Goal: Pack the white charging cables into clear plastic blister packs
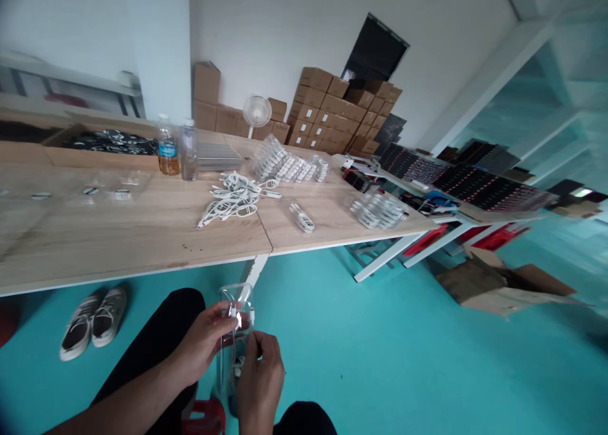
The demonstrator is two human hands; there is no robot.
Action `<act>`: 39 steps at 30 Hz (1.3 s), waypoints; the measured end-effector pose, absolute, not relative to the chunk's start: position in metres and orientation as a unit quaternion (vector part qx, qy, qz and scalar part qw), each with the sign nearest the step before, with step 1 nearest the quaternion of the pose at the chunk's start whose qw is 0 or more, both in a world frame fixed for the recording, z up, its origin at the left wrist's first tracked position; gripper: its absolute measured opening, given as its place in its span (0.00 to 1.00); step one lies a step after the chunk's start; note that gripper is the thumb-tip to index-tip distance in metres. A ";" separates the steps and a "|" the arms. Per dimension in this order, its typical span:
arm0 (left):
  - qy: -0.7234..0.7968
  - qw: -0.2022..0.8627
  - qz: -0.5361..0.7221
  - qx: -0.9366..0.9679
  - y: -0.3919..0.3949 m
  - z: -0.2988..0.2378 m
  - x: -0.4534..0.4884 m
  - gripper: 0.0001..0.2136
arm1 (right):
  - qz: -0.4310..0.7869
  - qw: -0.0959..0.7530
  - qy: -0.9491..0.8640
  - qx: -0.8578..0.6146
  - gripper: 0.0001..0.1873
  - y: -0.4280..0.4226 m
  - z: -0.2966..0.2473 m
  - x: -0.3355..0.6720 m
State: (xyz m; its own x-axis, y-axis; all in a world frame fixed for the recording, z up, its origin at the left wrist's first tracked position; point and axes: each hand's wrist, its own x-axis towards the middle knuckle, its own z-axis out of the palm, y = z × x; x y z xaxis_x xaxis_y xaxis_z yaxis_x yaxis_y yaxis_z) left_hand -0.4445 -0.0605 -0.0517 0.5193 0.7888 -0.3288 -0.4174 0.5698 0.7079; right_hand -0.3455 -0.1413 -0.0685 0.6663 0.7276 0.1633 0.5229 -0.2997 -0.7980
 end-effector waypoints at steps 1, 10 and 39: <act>0.323 0.824 0.370 0.283 -0.061 -0.053 -0.444 0.16 | 0.081 0.422 -0.422 -0.798 0.19 -0.141 -0.068 -0.347; 0.334 0.800 0.393 0.306 -0.066 -0.059 -0.439 0.10 | -0.072 0.198 -0.560 -0.801 0.16 -0.139 -0.067 -0.356; 0.428 0.736 0.427 0.304 -0.055 -0.076 -0.426 0.12 | -0.011 0.291 -0.549 -0.784 0.12 -0.133 -0.078 -0.365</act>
State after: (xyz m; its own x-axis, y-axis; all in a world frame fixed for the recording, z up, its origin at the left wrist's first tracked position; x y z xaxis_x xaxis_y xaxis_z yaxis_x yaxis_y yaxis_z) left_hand -0.4256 -0.0548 -0.0756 0.2689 0.8892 -0.3701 -0.3689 0.4500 0.8133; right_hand -0.3647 -0.1328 -0.0778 0.3972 0.8536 0.3370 0.8668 -0.2284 -0.4432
